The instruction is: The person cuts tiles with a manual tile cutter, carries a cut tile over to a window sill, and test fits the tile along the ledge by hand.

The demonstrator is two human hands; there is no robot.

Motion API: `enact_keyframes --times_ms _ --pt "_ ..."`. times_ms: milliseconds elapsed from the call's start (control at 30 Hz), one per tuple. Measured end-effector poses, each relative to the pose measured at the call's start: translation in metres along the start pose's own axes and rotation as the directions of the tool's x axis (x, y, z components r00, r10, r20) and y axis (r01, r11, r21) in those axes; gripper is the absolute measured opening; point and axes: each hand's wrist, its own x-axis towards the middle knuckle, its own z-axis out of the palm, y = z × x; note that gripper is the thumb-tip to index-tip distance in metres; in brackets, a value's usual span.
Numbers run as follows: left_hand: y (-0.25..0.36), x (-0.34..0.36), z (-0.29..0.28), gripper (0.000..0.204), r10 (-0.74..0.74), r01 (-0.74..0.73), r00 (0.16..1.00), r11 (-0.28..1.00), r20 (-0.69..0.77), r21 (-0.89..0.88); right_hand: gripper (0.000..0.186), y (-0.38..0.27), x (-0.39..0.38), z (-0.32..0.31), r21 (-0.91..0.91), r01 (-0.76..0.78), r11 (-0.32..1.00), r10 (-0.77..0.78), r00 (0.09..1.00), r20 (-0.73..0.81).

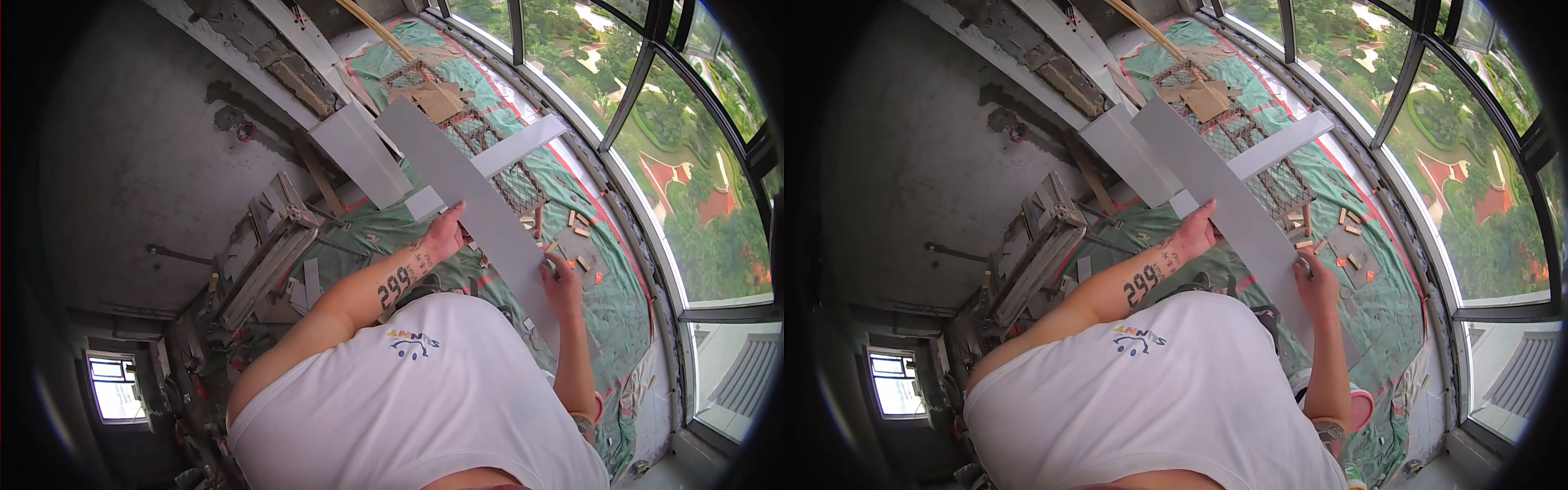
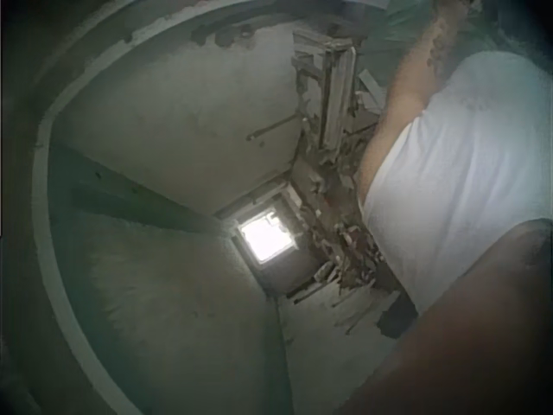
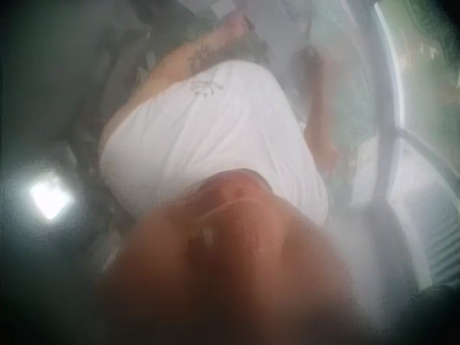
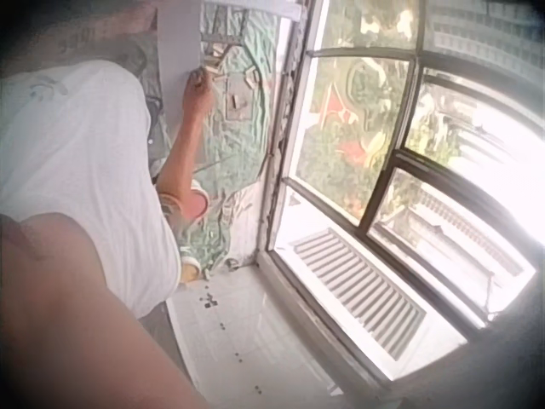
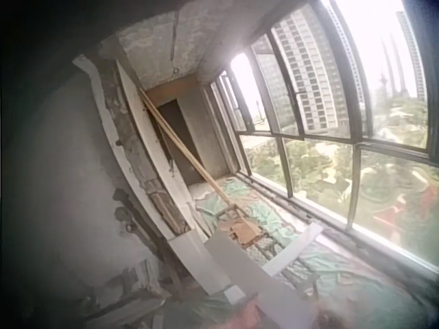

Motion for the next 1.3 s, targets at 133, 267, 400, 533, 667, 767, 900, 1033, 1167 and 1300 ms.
enact_keyframes --times_ms 133,267,400,533,667,767,900,1033,1167,1300 --pt "0.007 -0.014 0.016 0.039 0.121 -0.119 0.992 0.991 0.034 -0.064 0.027 -0.006 -0.004 -0.007 0.053 0.040 0.998 -0.039 0.999 -0.014" --pt "0.018 -0.039 0.027 0.037 0.176 -0.174 0.984 0.981 0.025 -0.087 0.022 -0.017 -0.011 -0.004 0.065 0.123 0.990 -0.116 0.988 -0.103" --pt "0.028 -0.064 0.019 0.039 0.253 -0.251 0.967 0.965 0.025 -0.073 0.019 -0.043 -0.026 0.005 0.105 0.198 0.975 -0.179 0.970 -0.168" --pt "0.042 -0.097 0.011 0.040 0.333 -0.333 0.943 0.941 -0.014 -0.058 0.017 -0.067 -0.042 0.028 0.058 0.255 0.965 -0.236 0.944 -0.229" --pt "0.066 -0.135 -0.013 0.035 0.342 -0.342 0.940 0.939 0.010 0.036 0.017 -0.102 -0.060 0.051 0.078 0.150 0.986 -0.133 0.974 -0.181" --pt "0.083 -0.159 -0.026 0.030 0.436 -0.446 0.895 0.886 0.096 0.130 0.019 -0.128 -0.070 0.069 0.099 0.074 0.992 -0.059 0.987 -0.151" --pt "0.099 -0.176 -0.054 0.028 0.512 -0.522 0.853 0.842 0.102 0.138 0.020 -0.156 -0.081 0.095 0.182 0.136 0.974 -0.093 0.970 -0.226" --pt "0.106 -0.184 -0.075 0.030 0.566 -0.569 0.822 0.813 0.058 0.125 0.019 -0.176 -0.093 0.112 0.118 0.210 0.971 -0.177 0.954 -0.242" --pt "0.123 -0.209 -0.065 0.039 0.633 -0.632 0.772 0.774 0.059 -0.034 0.019 -0.199 -0.102 0.130 0.173 0.226 0.959 -0.170 0.942 -0.289" --pt "0.143 -0.214 -0.055 0.048 0.692 -0.687 0.722 0.715 -0.017 -0.129 0.021 -0.199 -0.089 0.147 0.057 0.332 0.942 -0.288 0.881 -0.374"
